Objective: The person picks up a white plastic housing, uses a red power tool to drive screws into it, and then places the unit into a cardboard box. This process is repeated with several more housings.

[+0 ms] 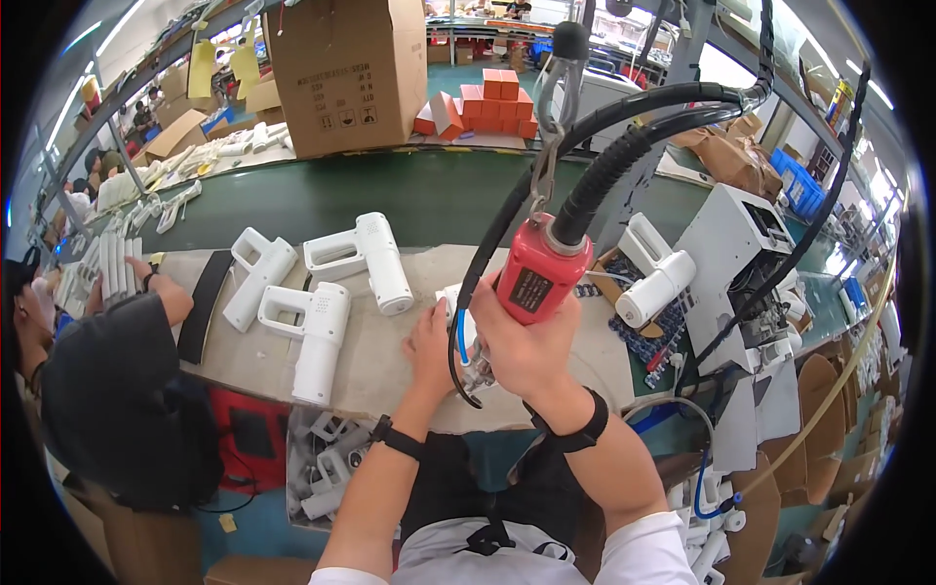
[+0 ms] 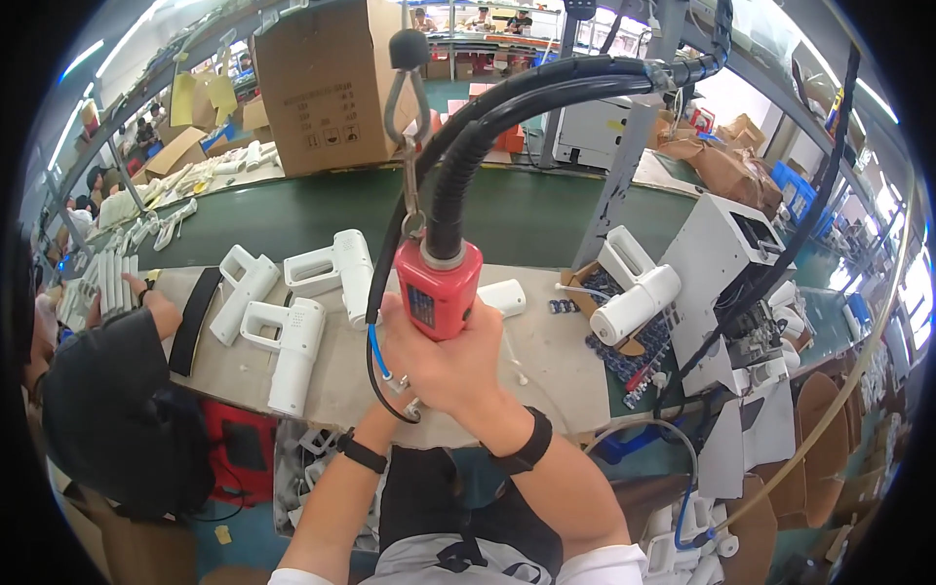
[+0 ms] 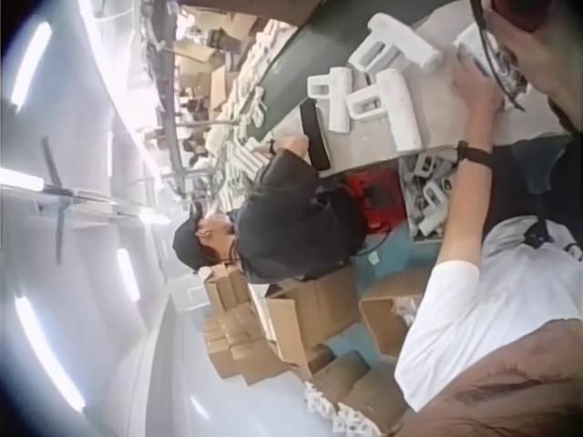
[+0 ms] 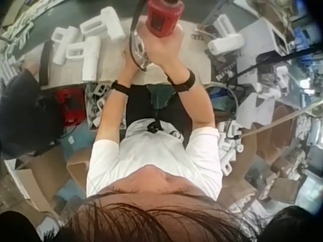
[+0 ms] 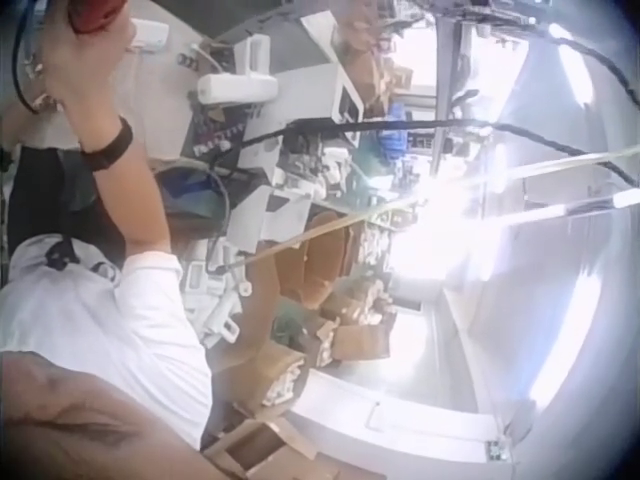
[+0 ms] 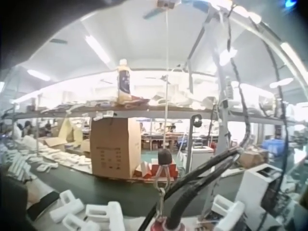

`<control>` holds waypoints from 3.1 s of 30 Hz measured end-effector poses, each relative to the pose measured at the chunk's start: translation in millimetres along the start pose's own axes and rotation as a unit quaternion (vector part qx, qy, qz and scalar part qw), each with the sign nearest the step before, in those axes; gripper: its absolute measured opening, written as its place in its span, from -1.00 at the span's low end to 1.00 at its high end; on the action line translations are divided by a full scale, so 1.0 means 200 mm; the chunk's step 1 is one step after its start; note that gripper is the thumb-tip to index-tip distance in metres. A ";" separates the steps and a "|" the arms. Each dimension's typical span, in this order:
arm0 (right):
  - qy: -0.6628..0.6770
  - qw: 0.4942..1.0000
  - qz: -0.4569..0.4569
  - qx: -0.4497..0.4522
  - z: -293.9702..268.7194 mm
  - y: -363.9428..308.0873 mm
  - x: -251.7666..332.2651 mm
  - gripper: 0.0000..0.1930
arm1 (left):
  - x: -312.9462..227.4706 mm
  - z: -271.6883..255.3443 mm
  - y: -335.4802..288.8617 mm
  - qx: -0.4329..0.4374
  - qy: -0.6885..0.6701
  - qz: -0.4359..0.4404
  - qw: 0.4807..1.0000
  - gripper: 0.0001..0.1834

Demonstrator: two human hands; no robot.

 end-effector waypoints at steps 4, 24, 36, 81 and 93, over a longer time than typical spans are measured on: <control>-0.053 0.998 0.015 -0.014 0.00 0.00 -0.13 -0.94 | 0.01 0.02 0.01 0.003 -0.003 0.000 1.000 -0.07; -0.216 0.931 -0.245 -0.163 -0.43 -0.23 0.20 -0.59 | 0.31 -0.46 -0.44 -0.016 -0.317 -0.116 0.941 0.02; 0.053 0.916 0.371 0.143 -0.56 -1.02 -0.58 -0.56 | -0.03 -0.92 -0.73 0.029 -0.212 0.047 0.976 -0.08; -0.398 0.889 -0.182 -0.137 -0.57 -0.16 0.20 -0.15 | -0.47 0.09 -0.01 0.257 0.167 0.240 0.921 -0.39; -0.139 0.988 -0.046 -0.052 -0.32 0.39 -0.29 -0.55 | -0.40 0.04 0.03 0.273 0.201 0.141 0.930 -0.43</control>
Point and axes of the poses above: each hand's wrist, its own y-axis towards the middle knuckle, its own z-axis out of the palm, x = y × z, the point moved 9 cm from there along y, towards the middle knuckle, and after that the axes turned 3 degrees about x, right-handed, at the moved point
